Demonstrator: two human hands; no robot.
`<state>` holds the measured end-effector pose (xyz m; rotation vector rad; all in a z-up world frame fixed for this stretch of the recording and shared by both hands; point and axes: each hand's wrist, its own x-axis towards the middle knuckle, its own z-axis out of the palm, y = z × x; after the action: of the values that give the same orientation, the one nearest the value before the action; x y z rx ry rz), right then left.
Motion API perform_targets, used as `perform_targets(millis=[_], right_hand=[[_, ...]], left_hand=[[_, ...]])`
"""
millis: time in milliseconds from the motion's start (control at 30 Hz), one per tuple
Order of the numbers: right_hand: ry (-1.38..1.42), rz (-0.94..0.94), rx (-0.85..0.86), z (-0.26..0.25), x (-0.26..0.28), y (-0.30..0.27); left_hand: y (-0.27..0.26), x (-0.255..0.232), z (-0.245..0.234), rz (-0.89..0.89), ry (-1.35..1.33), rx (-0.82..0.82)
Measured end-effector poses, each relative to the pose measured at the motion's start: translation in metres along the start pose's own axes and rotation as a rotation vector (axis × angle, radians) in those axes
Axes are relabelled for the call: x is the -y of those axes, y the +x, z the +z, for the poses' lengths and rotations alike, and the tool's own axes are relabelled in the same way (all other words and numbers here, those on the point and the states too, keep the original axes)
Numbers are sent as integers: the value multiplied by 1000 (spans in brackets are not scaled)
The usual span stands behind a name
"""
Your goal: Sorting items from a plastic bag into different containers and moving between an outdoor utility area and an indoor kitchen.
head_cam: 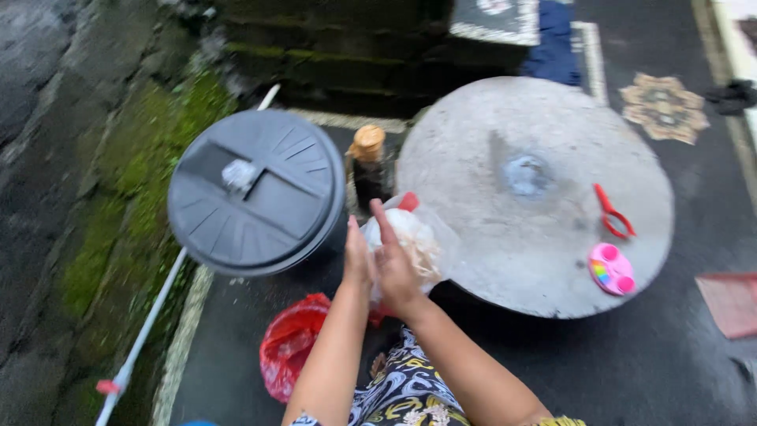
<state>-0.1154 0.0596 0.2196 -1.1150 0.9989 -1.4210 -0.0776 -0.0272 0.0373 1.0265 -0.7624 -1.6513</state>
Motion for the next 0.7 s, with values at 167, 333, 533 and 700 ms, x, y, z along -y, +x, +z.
perform_targets(millis=[167,333,533,700], right_hand=[[-746,-154,105,-39,-68,-6],[-444,552,-356,-108,-110,-7],[643,456,-500,-110,-32,-27],[809,294,-235,-140,59,-73]], left_hand=[[-64,-61,46,-136,-280,164],[-120,-115,95,-299,-550,251],[-113,-50,132,492,1016,423],[-76,-7,144,234,1165,51]])
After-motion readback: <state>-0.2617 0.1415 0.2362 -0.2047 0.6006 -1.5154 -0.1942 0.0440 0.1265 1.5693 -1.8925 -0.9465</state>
